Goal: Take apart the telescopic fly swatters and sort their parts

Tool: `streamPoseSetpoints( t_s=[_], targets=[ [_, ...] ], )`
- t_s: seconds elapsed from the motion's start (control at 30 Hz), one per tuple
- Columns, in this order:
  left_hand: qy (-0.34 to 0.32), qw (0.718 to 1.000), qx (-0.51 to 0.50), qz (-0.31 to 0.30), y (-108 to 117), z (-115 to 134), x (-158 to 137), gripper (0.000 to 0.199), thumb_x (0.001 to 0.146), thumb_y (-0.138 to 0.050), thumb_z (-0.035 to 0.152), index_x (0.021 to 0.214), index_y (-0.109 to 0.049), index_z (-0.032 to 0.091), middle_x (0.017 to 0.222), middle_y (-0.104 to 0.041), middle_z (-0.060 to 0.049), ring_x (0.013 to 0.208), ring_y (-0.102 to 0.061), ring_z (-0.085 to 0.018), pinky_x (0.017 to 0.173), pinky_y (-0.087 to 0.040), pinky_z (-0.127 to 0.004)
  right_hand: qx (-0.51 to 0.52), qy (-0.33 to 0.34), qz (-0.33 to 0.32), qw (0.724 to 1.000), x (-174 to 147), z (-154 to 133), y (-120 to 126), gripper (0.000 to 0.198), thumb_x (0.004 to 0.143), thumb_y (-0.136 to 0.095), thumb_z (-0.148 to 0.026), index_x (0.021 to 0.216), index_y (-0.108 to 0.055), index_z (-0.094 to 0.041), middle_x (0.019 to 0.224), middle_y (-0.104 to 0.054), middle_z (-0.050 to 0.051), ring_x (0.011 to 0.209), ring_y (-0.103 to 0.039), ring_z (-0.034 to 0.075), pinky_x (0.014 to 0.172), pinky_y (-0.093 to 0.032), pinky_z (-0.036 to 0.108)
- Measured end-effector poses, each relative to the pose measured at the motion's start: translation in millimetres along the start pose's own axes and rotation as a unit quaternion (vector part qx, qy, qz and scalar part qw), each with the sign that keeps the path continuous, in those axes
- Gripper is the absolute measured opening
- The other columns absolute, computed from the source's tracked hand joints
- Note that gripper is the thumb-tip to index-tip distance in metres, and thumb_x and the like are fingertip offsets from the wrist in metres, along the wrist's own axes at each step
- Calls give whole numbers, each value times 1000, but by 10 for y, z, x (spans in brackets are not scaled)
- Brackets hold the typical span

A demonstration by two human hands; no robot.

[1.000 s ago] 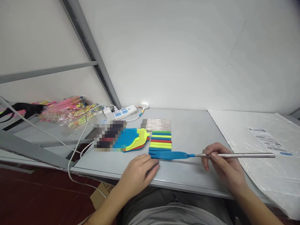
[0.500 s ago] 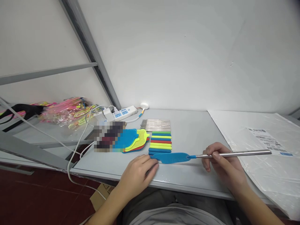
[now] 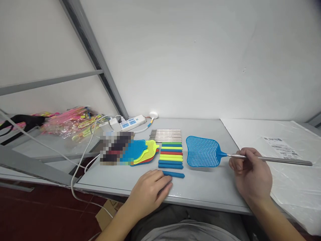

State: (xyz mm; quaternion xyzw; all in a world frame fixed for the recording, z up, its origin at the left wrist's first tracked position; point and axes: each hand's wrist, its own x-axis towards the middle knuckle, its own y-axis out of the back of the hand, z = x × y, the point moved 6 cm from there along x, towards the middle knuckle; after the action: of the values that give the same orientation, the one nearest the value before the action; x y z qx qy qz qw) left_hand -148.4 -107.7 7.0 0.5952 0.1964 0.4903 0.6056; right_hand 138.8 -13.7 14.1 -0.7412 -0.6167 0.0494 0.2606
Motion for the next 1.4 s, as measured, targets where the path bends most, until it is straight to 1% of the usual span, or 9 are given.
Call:
streamPoseSetpoints(
  t_s=[0.33,0.43,0.5,0.6,0.67,0.83,0.93,1.13,1.4],
  targets=[
    [-44,996,-65,-34,-59,396,35,19,94,-50,19,108,-63,22,85,-62,-5,80,-57,-20,74,-46,-36,-18,13,12,1000,-20,-17,-22,17,88,-58,-33,78,-56,-20,46,-46,-6,43,-39,11,47,-36,25],
    [-30,990,-134,10,-29,431,17,22,94,-50,17,112,-61,23,93,-62,-7,87,-58,-20,78,-48,-35,-7,6,-5,1000,-36,-21,-46,17,90,-56,-34,80,-55,-21,46,-46,-6,44,-39,11,48,-36,25],
    [31,977,-194,88,34,351,1,31,94,-51,20,124,-54,25,108,-59,-9,96,-57,-21,83,-49,-35,-2,-10,-31,999,-69,-7,-89,18,92,-55,-35,81,-54,-21,46,-48,-6,45,-42,12,49,-36,25],
    [154,914,-292,234,131,155,-57,46,95,-51,31,139,-37,27,126,-50,-13,106,-55,-22,84,-52,-35,3,-41,-102,994,-175,23,-232,19,95,-51,-37,84,-54,-22,49,-52,-4,49,-47,13,51,-38,26],
    [206,862,-380,264,119,84,-70,48,95,-51,39,138,-36,27,127,-52,-13,108,-57,-22,82,-54,-34,4,-57,-159,986,-280,39,-366,20,97,-48,-37,86,-54,-22,52,-55,-3,50,-48,13,53,-38,26],
    [286,730,-611,113,-150,222,-47,37,95,-50,47,121,-51,22,93,-68,-6,65,-66,-16,60,-57,-30,-32,-96,-265,959,-576,90,-683,16,93,-58,-36,88,-56,-22,59,-59,-3,53,-52,12,54,-41,26],
    [302,687,-656,83,-199,306,-80,34,94,-52,46,112,-55,17,81,-68,-4,48,-59,-12,47,-52,-26,-69,-125,-279,950,-707,144,-765,18,84,-71,-33,82,-59,-20,66,-60,-2,56,-56,11,53,-44,25],
    [305,684,-655,101,-57,252,-141,34,92,-56,48,93,-62,14,62,-61,-1,43,-57,-11,40,-46,-21,-46,-126,-257,957,-789,86,-739,18,84,-71,-30,77,-58,-20,60,-58,-4,49,-55,9,50,-42,23],
    [278,691,-659,107,5,360,-154,33,89,-60,47,88,-64,14,68,-66,-4,51,-62,-14,48,-54,-26,-56,-145,-250,956,-826,10,-707,19,87,-67,-35,77,-57,-21,56,-54,-3,47,-51,10,47,-39,24]
  ],
)
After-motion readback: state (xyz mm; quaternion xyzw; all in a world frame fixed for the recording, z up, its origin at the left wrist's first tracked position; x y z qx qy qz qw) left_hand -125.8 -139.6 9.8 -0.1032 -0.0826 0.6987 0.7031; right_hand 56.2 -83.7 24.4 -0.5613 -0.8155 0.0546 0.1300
